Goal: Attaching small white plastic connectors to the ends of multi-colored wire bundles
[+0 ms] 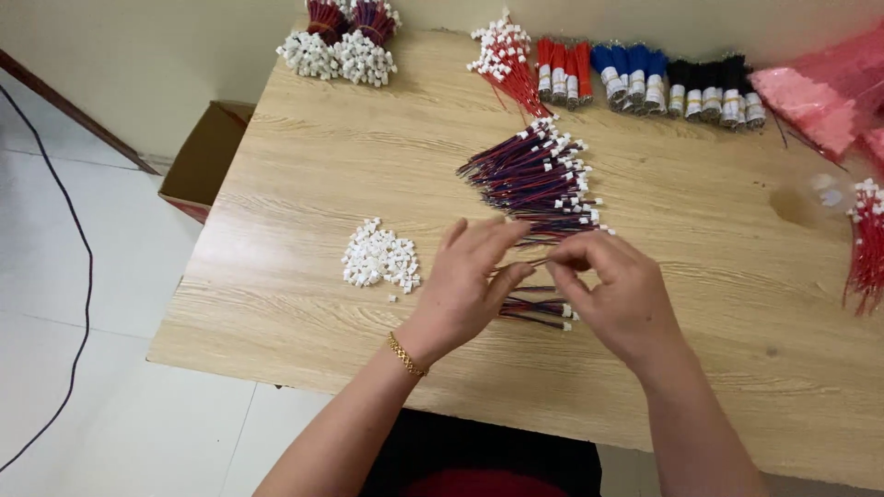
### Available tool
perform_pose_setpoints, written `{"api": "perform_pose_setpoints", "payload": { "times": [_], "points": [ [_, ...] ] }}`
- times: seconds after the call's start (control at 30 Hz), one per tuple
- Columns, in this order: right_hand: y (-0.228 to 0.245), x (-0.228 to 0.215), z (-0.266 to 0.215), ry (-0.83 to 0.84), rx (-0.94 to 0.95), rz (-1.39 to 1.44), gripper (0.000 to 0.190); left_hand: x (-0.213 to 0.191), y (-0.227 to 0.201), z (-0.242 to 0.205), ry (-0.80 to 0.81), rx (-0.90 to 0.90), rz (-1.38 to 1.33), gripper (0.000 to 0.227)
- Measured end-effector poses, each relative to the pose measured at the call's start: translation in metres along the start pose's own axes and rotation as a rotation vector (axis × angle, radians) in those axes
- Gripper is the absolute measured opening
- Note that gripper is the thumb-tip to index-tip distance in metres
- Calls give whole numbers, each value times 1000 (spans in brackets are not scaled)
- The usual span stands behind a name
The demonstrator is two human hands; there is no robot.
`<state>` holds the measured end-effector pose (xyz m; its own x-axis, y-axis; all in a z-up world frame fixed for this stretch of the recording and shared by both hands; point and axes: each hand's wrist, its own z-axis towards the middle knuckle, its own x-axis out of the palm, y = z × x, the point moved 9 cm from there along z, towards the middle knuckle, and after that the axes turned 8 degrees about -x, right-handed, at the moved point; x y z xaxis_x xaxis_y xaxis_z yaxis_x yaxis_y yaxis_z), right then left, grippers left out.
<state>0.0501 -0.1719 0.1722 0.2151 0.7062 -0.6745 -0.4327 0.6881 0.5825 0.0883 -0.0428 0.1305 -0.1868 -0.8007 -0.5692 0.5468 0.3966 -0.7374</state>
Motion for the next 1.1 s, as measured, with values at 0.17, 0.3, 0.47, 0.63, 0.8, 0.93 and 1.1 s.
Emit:
{"api": "perform_pose_setpoints", "payload": {
  "times": [0.17,0.3,0.47,0.63,0.8,0.93,1.1],
  "points": [
    [-1,7,-8,-56,51,74,13,5,5,-7,21,-75,-244,17],
    [-4,11,-12,-72,47,77,14,-2,16,-12,93,-252,-405,15],
    [-45,-8,-22,-144,192,195,18,-7,59,-23,168,-475,-491,17],
    [-30,-7,-8,-89,181,51,19,-5,79,-28,122,-542,-499,12],
    [10,37,1,116,-205,-271,12,-9,47,-17,118,-309,-251,12],
    [-10,67,4,363,34,-27,14,-5,40,-15,122,-192,-138,12],
    [-36,70,-10,306,269,189,13,-10,47,-25,191,-470,-306,27]
  ]
}}
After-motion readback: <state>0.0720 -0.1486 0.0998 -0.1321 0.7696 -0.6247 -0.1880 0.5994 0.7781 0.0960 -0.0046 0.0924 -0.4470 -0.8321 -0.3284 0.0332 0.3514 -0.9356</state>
